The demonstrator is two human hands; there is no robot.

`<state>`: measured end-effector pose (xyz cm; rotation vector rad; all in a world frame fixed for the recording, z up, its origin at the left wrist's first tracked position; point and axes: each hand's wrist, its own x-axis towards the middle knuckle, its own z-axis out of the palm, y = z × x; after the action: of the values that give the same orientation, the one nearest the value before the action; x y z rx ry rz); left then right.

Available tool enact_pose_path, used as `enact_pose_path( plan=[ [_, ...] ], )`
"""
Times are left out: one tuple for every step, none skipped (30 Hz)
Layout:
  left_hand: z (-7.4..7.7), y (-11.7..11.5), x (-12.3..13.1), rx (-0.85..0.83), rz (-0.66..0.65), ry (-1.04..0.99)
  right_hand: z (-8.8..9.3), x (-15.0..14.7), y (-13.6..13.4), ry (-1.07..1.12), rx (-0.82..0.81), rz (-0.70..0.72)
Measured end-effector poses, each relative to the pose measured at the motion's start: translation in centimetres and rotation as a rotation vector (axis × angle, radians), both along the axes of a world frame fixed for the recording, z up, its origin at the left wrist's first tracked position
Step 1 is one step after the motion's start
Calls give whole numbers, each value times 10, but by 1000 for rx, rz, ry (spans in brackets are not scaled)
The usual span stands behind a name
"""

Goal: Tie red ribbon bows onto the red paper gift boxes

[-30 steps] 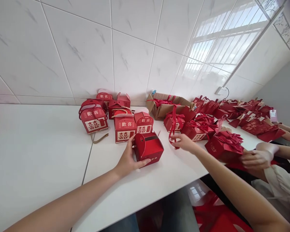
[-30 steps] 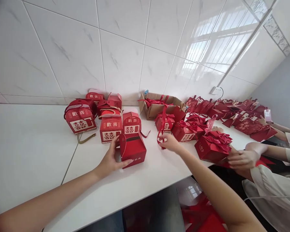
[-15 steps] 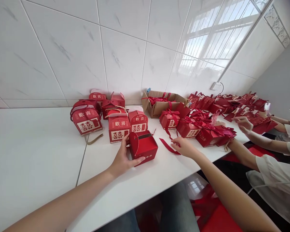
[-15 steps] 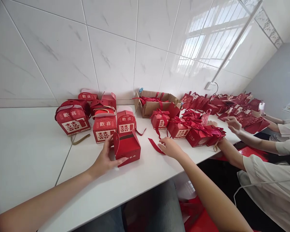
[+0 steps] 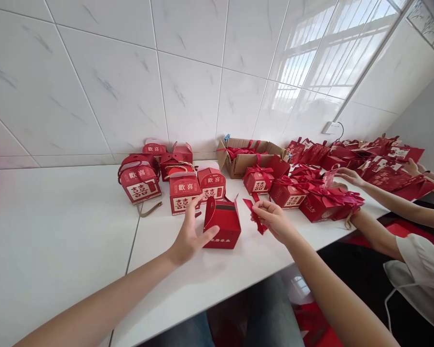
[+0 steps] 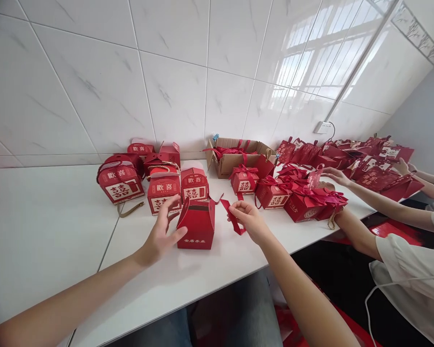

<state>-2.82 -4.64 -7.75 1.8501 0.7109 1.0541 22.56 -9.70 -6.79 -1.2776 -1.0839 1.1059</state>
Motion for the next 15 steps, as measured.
enact_pose_path(
  plan=[
    [10, -1, 3, 62, 53, 28, 6, -2, -5, 68, 21, 16],
    [20, -2, 7, 135, 106, 71, 12, -5, -9, 97, 36, 35],
    [30, -2, 11, 208, 148, 131, 18, -7, -12, 106, 44, 51],
    [40, -1, 15, 264, 170, 214, 23, -9, -14, 104, 47, 60],
    [49, 1, 19, 297, 161, 320, 26, -10, -16, 98, 44, 62],
    [56, 2, 23, 308, 124, 444, 29, -12, -16, 91, 37, 55],
    [62, 3, 26, 307, 73, 569, 30, -13, -17, 84, 26, 44],
    [67, 4, 29, 304, 19, 676, 30, -13, -17, 76, 10, 34],
    [70, 5, 30, 301, -20, 757, 30, -14, -16, 67, -9, 30],
    [72, 5, 31, 305, -37, 807, 30, -14, -16, 56, -29, 33],
    [73, 5, 32, 314, -40, 831, 29, -15, -16, 47, -48, 40],
    [72, 5, 32, 326, -36, 838, 29, -15, -16, 41, -64, 49],
    [72, 5, 31, 334, -36, 838, 29, -16, -16, 40, -77, 61],
    [72, 5, 30, 340, -44, 836, 29, -16, -17, 43, -87, 72],
    [71, 5, 29, 344, -58, 832, 30, -17, -17, 50, -93, 81]
  ],
)
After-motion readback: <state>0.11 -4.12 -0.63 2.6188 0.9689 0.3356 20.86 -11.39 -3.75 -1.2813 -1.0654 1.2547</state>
